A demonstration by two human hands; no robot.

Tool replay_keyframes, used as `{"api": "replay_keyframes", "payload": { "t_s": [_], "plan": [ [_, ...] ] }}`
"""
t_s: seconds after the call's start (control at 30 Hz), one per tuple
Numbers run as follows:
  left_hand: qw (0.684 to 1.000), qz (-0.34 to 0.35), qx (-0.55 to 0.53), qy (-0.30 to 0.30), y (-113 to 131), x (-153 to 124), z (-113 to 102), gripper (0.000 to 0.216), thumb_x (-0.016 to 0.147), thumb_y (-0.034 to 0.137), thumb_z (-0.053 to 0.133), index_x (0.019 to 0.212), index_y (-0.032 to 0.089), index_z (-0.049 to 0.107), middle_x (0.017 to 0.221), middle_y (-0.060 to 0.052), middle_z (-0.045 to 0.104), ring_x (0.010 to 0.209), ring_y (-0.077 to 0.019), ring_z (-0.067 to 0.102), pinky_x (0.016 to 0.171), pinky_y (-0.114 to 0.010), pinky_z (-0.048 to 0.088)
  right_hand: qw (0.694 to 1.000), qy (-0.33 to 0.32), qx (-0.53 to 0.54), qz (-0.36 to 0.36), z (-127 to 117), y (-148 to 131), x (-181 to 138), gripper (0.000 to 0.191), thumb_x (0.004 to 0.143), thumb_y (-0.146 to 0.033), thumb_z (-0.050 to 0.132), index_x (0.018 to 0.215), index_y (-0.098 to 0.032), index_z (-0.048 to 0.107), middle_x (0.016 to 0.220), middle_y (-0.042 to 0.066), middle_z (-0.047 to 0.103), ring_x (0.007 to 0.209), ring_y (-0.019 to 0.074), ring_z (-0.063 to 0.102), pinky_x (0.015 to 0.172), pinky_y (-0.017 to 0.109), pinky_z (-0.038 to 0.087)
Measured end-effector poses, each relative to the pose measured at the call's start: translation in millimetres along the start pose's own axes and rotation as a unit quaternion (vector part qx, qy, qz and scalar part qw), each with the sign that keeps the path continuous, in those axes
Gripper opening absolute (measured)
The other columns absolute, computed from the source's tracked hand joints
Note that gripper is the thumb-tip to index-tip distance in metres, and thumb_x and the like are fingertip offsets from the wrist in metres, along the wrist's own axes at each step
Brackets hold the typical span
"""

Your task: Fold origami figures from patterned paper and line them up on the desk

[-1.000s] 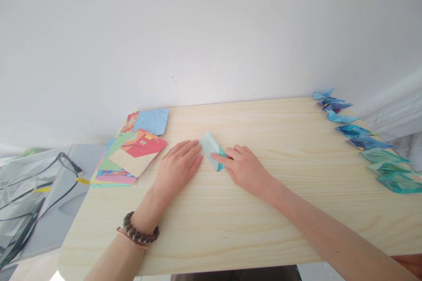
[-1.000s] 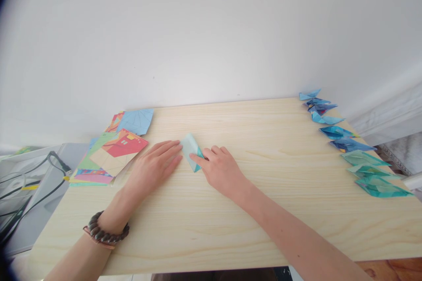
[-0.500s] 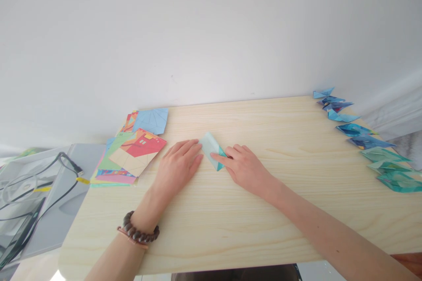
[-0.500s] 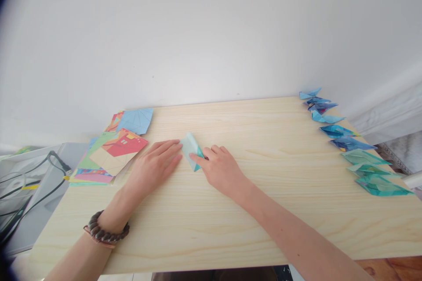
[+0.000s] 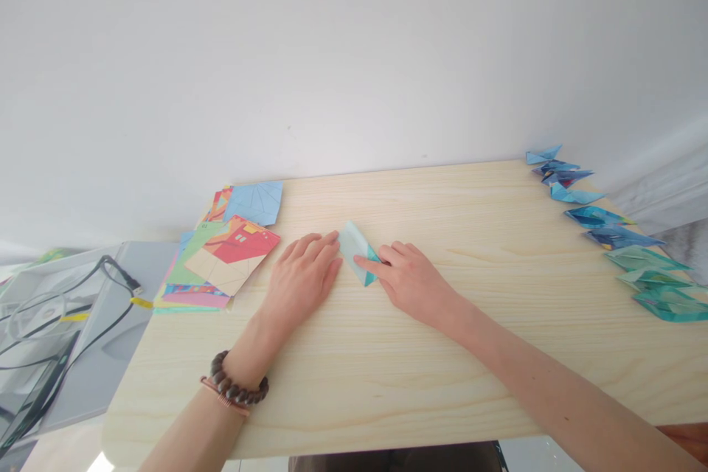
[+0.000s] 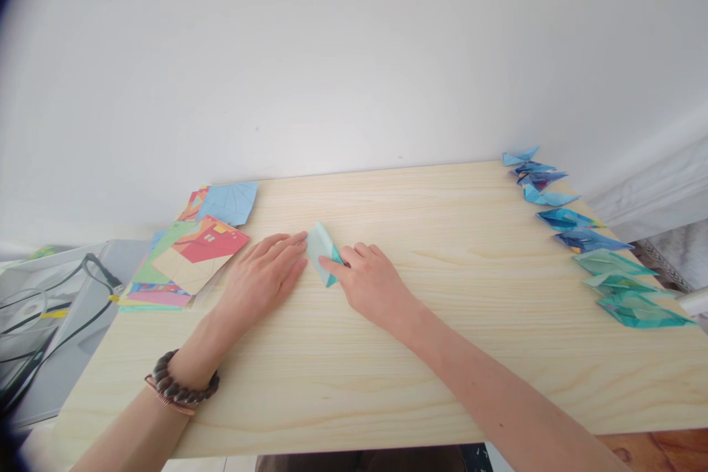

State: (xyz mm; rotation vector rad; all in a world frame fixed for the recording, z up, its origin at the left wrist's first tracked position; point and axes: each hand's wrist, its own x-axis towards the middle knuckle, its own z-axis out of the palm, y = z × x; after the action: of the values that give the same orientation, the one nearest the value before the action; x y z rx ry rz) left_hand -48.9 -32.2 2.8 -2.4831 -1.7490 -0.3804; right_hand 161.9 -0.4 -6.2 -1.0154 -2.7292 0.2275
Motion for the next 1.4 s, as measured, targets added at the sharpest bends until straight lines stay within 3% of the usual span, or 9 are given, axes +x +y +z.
{"api": "replay_keyframes", "payload": {
  "t_s": [0.23, 0.43, 0.93, 1.4],
  "plan": [
    [0.999, -0.046, -0.001, 0.022, 14.1, 6.1, 1.2, 0.024, 0.088, 0.036, 0.044, 0.099, 0.019, 0.057, 0.120, -0.006, 0.058, 0.111, -0.0263, 0.049, 0.089, -0.041, 0.042, 1.000, 0.010, -0.005, 0.001, -1.1, -0.6, -0.4, 0.042, 0.087, -0.010, 0.041, 0.124, -0.026, 0.052, 0.088, 0.006, 0.055, 0.084, 0.0195, 0.042, 0.075, 0.032, 0.030],
    [0.997, -0.057, -0.017, 0.043, 18.2, 8.0, 3.5, 0.019, 0.086, 0.033, 0.048, 0.096, 0.019, 0.057, 0.115, -0.008, 0.059, 0.109, -0.0263, 0.048, 0.090, -0.041, 0.040, 1.000, 0.020, 0.020, -0.006, -3.7, 1.4, -3.7, 0.040, 0.086, -0.012, 0.043, 0.123, -0.025, 0.054, 0.087, 0.006, 0.055, 0.086, 0.0196, 0.041, 0.077, 0.033, 0.030],
    [0.998, -0.047, -0.016, 0.023, 14.5, 7.4, 5.5, 0.037, 0.087, 0.034, 0.046, 0.122, 0.025, 0.049, 0.119, -0.007, 0.054, 0.112, -0.0263, 0.043, 0.095, -0.043, 0.036, 0.998, 0.028, 0.053, -0.026, -6.6, 4.8, -7.0, 0.037, 0.084, -0.016, 0.044, 0.118, -0.020, 0.058, 0.084, 0.006, 0.055, 0.083, 0.0180, 0.042, 0.078, 0.032, 0.031],
    [0.998, -0.048, -0.010, 0.037, 14.5, 7.1, 7.5, 0.036, 0.086, 0.034, 0.045, 0.121, 0.030, 0.052, 0.118, -0.007, 0.054, 0.112, -0.0262, 0.043, 0.092, -0.043, 0.038, 0.997, 0.065, 0.049, -0.018, -3.2, 0.2, -22.7, 0.037, 0.087, -0.019, 0.044, 0.121, -0.023, 0.057, 0.080, 0.006, 0.056, 0.082, 0.0182, 0.044, 0.078, 0.033, 0.032]
  ]
}}
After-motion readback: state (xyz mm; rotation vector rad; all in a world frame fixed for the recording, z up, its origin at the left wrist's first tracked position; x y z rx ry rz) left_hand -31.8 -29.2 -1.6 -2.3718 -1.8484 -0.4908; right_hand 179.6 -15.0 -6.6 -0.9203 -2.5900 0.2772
